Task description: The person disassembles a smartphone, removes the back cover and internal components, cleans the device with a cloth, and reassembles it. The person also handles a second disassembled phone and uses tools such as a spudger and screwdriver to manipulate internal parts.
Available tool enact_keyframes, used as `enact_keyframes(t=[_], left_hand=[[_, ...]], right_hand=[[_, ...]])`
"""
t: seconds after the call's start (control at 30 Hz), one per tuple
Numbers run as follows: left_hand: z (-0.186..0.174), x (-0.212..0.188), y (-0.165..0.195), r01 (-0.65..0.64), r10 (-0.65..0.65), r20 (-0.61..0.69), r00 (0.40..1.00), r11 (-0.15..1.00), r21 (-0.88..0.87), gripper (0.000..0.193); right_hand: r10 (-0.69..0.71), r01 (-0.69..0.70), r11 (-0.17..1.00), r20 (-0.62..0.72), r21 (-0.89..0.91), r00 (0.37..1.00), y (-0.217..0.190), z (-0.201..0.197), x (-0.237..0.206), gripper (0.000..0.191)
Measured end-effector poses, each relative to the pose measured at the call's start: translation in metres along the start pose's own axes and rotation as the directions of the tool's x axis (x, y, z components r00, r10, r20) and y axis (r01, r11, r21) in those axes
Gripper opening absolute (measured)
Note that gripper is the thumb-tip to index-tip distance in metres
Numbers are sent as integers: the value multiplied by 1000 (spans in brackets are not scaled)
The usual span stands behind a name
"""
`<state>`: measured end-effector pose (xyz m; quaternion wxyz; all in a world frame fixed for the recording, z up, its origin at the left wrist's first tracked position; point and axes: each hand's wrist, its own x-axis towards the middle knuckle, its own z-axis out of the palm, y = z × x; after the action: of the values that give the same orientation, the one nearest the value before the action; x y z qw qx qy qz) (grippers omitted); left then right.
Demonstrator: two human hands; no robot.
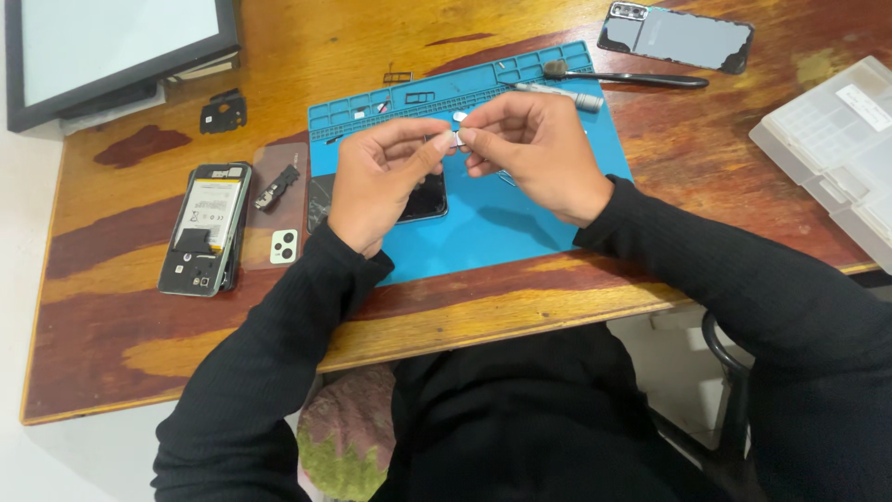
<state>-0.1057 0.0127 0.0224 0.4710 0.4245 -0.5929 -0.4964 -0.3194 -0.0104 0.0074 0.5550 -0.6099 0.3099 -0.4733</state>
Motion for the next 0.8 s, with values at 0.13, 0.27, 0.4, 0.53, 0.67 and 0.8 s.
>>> enact_keyframes(t=[0.13, 0.27, 0.4, 0.53, 0.67, 0.8], left_hand=[[-3, 1, 1, -13, 12, 28, 1000, 1000, 19, 25], [-6, 1, 4, -235, 222, 77, 972, 928, 287, 26], [-8, 0, 5, -349, 351, 91, 932, 801, 487, 21], [-11, 0, 4, -366, 369, 97, 924, 788, 496, 21], [-13, -1, 2, -348, 339, 105, 935, 823, 449, 19], [-10, -1, -4, -308, 296, 103, 950, 824, 477, 21]], right_hand=[[84, -83, 996, -16, 28, 996, 0, -2, 2, 16], [104, -104, 994, 8, 17, 995, -3, -6, 2, 19], [117, -116, 993, 43, -10, 992, -5, -7, 2, 22], [99, -94, 994, 105, -56, 989, -9, -8, 3, 26], [14, 41, 964, 204, -262, 979, -17, -11, 7, 29], [-12, 110, 905, 233, -411, 972, -25, -11, 6, 22]])
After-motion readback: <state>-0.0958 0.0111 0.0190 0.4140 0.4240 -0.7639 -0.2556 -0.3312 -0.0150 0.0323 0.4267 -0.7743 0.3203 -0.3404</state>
